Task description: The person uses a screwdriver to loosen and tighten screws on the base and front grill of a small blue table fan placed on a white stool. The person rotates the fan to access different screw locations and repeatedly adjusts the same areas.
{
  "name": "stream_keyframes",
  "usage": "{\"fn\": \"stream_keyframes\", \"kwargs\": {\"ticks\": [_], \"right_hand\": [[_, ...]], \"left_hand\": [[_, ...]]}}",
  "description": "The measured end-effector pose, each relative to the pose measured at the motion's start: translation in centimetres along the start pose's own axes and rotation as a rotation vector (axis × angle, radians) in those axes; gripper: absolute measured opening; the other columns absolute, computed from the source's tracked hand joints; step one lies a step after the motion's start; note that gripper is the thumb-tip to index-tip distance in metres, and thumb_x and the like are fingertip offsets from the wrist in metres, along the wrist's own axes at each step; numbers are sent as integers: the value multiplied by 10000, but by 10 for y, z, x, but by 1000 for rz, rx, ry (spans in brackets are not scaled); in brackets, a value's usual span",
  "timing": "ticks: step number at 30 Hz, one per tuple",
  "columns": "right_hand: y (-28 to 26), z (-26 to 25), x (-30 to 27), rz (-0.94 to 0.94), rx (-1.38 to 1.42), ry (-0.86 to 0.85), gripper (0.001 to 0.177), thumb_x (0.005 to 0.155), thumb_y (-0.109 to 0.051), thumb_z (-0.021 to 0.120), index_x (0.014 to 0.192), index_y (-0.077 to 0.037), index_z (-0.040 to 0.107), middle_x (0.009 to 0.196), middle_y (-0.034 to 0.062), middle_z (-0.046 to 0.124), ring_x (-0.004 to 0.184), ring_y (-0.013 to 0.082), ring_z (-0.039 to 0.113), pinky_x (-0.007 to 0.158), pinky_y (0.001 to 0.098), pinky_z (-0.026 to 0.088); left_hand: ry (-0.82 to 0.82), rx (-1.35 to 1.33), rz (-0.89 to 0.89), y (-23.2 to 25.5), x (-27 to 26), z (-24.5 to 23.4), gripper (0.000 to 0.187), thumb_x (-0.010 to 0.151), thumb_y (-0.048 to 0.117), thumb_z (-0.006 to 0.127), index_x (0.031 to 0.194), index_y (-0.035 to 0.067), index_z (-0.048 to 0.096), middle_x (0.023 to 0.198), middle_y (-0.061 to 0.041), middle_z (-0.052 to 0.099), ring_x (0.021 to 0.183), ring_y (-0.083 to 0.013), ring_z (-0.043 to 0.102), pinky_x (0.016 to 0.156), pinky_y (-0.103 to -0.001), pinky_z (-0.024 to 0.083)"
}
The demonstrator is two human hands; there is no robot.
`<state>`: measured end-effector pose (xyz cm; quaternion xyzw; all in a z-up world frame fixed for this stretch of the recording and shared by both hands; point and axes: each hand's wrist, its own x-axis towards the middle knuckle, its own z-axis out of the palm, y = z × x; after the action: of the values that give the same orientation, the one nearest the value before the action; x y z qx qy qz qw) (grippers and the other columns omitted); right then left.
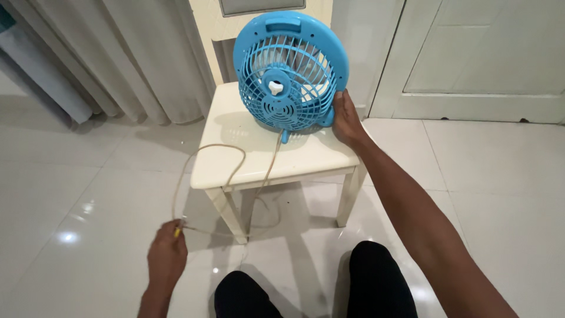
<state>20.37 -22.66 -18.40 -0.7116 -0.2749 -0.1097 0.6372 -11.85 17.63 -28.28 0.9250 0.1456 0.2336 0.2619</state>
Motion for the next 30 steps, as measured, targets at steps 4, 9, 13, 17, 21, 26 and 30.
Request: {"fn": "stream_keyframes", "kwargs": {"ticks": [4, 9, 13, 17, 21, 26, 30], "right_hand": [[-3, -1, 1, -47, -2, -43, 697, 1097, -519, 178, 1591, -31, 242, 1462, 145, 538, 1343, 229, 534, 1139, 368, 426], [-5, -1, 0, -51, -62, -38, 701, 1099, -523, 163, 1590, -30, 249, 1493, 156, 519, 1373, 252, 517, 1156, 387, 405], [-3, 2, 0, -68, 14, -52, 664, 1123, -496, 171, 1579, -23, 266, 1474, 157, 520, 1393, 250, 489, 1188, 388, 380], [-4, 1, 0, -81, 73, -62, 663, 1124, -505, 189, 1568, -21, 281, 1446, 154, 531, 1366, 241, 506, 1182, 389, 395], [-3, -5, -3, -123, -24, -54, 739, 1089, -570, 159, 1586, -29, 232, 1453, 143, 517, 1347, 227, 508, 1144, 390, 418], [5, -9, -3, -66, 57, -1, 771, 1083, -620, 143, 1511, -17, 362, 1325, 141, 584, 1225, 227, 571, 1096, 397, 480], [5, -12, -10, -62, -3, 25, 770, 1054, -633, 125, 1487, -37, 352, 1314, 119, 597, 1227, 208, 577, 1081, 380, 458]], "left_hand": [[-199, 129, 8, -30, 0, 50, 260, 938, 114, 594, 1178, 99, 692, 1088, -187, 708, 1019, -381, 679, 865, -480, 561], [-350, 131, -22, -41, 4, 109, 262, 939, 165, 603, 1178, 167, 710, 1086, -194, 697, 1013, -403, 673, 857, -502, 557], [-459, 144, -56, -49, 7, 147, 248, 949, 177, 612, 1170, 112, 704, 1089, -190, 709, 1030, -392, 686, 884, -493, 557], [-487, -124, -58, -71, 1, 169, 338, 911, 79, 577, 1194, 125, 755, 1138, -183, 750, 1087, -368, 711, 941, -431, 560], [-413, -296, -56, -101, -2, 172, 350, 872, 18, 577, 1136, 103, 790, 1212, -145, 761, 1143, -314, 717, 991, -370, 542], [-314, -376, -197, -130, -11, 138, 304, 885, 29, 619, 1145, 66, 771, 1207, -147, 756, 1079, -260, 734, 924, -358, 542], [-215, -352, -589, -128, -17, 120, 306, 937, 35, 607, 1202, 77, 755, 1083, -190, 787, 989, -285, 725, 891, -387, 548]]}}
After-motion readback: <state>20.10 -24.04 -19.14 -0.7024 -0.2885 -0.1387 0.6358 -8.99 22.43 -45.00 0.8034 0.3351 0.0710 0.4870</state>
